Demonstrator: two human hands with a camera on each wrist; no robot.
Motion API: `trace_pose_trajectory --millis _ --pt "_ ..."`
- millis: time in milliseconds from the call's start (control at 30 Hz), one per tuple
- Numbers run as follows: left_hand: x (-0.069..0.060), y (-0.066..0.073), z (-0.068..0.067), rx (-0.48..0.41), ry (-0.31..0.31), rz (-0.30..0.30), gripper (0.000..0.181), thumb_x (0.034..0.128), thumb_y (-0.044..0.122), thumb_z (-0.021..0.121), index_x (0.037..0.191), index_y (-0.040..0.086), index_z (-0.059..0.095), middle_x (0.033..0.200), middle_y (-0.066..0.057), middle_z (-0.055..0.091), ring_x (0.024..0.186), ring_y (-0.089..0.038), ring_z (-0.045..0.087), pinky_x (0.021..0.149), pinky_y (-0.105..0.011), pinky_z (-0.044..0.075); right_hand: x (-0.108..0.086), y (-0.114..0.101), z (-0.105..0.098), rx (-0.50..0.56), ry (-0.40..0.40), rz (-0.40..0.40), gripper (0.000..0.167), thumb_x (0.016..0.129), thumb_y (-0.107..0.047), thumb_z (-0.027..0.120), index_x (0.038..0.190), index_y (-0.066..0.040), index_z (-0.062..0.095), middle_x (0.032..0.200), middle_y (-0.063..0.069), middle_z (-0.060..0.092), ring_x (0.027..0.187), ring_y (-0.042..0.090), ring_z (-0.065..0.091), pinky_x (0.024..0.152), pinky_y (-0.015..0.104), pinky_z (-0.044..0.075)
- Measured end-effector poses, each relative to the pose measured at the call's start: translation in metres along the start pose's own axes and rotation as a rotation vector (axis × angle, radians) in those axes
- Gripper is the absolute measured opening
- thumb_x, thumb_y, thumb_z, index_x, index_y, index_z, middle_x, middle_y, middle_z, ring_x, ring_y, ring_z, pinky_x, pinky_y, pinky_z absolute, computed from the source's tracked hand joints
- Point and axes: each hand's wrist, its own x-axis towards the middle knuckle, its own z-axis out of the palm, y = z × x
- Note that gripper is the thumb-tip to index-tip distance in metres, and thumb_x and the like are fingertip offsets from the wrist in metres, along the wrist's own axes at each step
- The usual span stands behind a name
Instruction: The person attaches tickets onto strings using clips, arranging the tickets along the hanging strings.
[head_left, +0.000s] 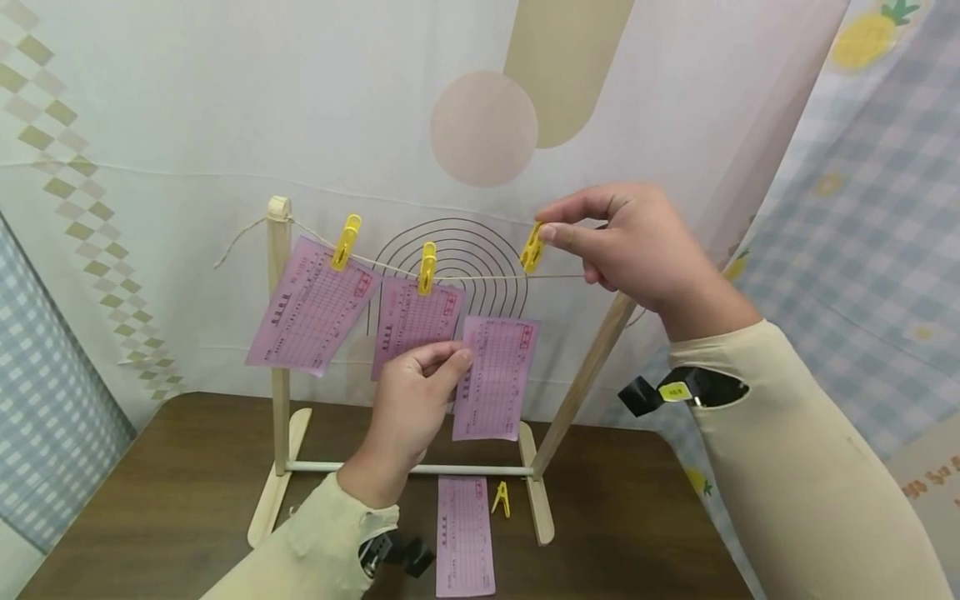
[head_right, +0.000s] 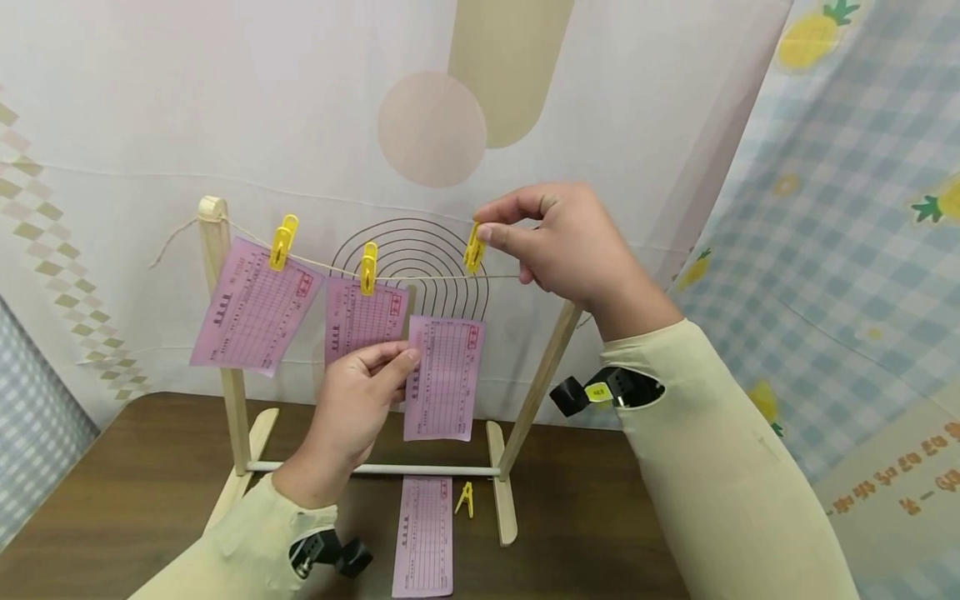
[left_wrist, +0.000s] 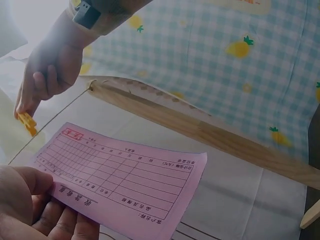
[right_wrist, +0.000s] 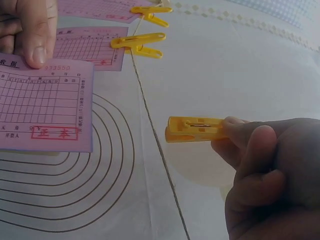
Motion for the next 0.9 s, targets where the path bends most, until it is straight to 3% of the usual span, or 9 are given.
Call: trace_pose_trajectory --millis 67,133,633,900 --pt "0.001 0.0 0.001 -0.003 0.006 0.006 0.025 0.1073 0.025 0.08 0.125 0.008 0.083 0.119 -0.011 0.082 0.109 -0.02 0.076 0.09 -0.029 0.067 0.001 0.0 0.001 -0.004 -0.016 0.001 0.02 0.104 -0.038 0.083 0.122 -0.028 0.087 0.126 -0.004 0.078 0.054 0.019 0.058 0.049 0.031 0.047" --pt "0.001 0.001 0.002 0.0 0.01 0.011 0.025 0.1073 0.026 0.08 0.125 0.008 0.083 0.12 -0.01 0.082 0.109 -0.019 0.075 0.091 -0.028 0.066 0.003 -0.001 0.003 -0.002 -0.029 0.001 0.019 0.104 -0.035 0.083 0.121 -0.027 0.087 0.13 -0.004 0.078 0.054 0.019 0.057 0.05 0.031 0.048" --pt "0.004 0.0 0.006 0.006 0.034 0.036 0.025 0.1068 0.029 0.081 0.123 0.01 0.084 0.121 -0.008 0.083 0.112 -0.02 0.076 0.093 -0.026 0.065 0.005 0.002 0.022 -0.012 -0.069 -0.015 0.012 0.106 -0.03 0.082 0.116 -0.026 0.088 0.127 -0.006 0.08 0.055 0.024 0.06 0.056 0.032 0.052" --pt "0.005 0.001 0.008 0.078 0.083 0.067 0.027 0.1061 0.032 0.081 0.123 0.011 0.085 0.12 -0.005 0.084 0.112 -0.02 0.077 0.094 -0.03 0.066 0.005 0.003 0.029 -0.021 -0.085 -0.039 0.011 0.106 -0.027 0.082 0.114 -0.025 0.089 0.123 -0.004 0.081 0.056 0.026 0.061 0.056 0.033 0.052"
